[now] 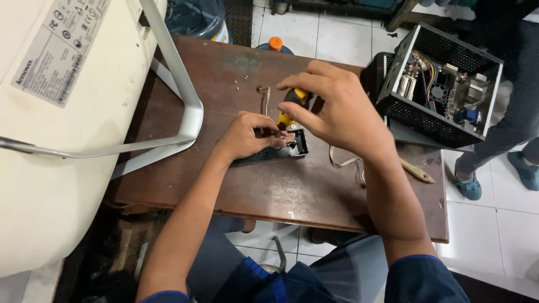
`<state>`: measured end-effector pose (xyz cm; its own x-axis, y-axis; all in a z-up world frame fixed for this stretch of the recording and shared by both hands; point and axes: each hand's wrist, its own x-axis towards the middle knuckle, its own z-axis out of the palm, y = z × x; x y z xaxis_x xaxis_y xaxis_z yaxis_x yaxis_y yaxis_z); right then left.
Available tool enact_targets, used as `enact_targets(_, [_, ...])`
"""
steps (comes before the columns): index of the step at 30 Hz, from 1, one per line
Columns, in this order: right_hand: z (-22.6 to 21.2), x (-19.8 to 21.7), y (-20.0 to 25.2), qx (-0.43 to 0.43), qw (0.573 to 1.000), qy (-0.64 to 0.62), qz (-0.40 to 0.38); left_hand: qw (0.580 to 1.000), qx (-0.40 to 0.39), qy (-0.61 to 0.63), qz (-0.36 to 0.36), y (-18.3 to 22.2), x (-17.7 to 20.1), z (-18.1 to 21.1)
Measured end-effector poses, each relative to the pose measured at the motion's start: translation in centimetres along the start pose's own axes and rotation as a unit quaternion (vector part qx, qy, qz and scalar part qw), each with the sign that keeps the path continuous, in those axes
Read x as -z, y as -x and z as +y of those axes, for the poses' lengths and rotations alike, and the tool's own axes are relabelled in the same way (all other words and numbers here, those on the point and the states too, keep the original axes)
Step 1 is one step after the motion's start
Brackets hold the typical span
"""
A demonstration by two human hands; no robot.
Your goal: The person works on a small electronic device on a wooden table, using a screwdriver to remove screws and detach a circuit board. They manipulate wires and components within the device's casing, occasionally moving a nearby computer tower aside to access the workspace.
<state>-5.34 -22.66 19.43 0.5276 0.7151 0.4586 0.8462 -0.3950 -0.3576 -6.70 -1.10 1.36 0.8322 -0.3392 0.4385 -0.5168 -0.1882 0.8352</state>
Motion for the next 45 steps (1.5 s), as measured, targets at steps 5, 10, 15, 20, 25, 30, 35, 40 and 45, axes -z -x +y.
enact_targets(5, [-0.2,1.2,0.2,0.0,1.0,0.004,-0.023,0.994,0.058,0.087,-0.043,0.2,0.8,0.9])
enact_targets(10, [-1.1,2.1,0.5,-0.006,0.998,-0.047,-0.052,0.996,0.072,0.05,-0.018,0.4,0.5,-0.8])
enact_targets(15, [-0.9,0.9,0.6,0.017,0.999,-0.016,0.041,0.995,0.082,0.061,0.007,0.5,0.1,-2.2])
enact_targets(20, [-1.7,0.8,0.2,0.029,0.999,-0.039,-0.016,0.993,0.085,0.08,-0.014,0.6,0.3,-1.8])
enact_targets(25, [-2.0,0.3,-0.2,0.032,0.998,-0.046,0.007,0.991,0.085,0.099,0.017,0.6,0.1,-2.3])
enact_targets(30, [-2.5,1.2,0.0,0.07,0.987,-0.114,-0.092,0.992,0.074,0.1,-0.025,0.6,0.7,-0.7])
enact_targets(35, [-2.0,0.5,0.2,0.048,0.997,-0.058,-0.028,0.99,0.082,0.116,-0.005,0.6,0.4,-1.2])
enact_targets(40, [-2.1,0.4,0.2,0.064,0.997,-0.046,0.007,0.991,0.084,0.104,0.007,0.7,0.5,-1.4])
enact_targets(45, [-2.7,1.3,0.2,-0.003,0.993,-0.113,-0.03,0.992,0.087,0.091,-0.003,0.6,0.5,-0.1])
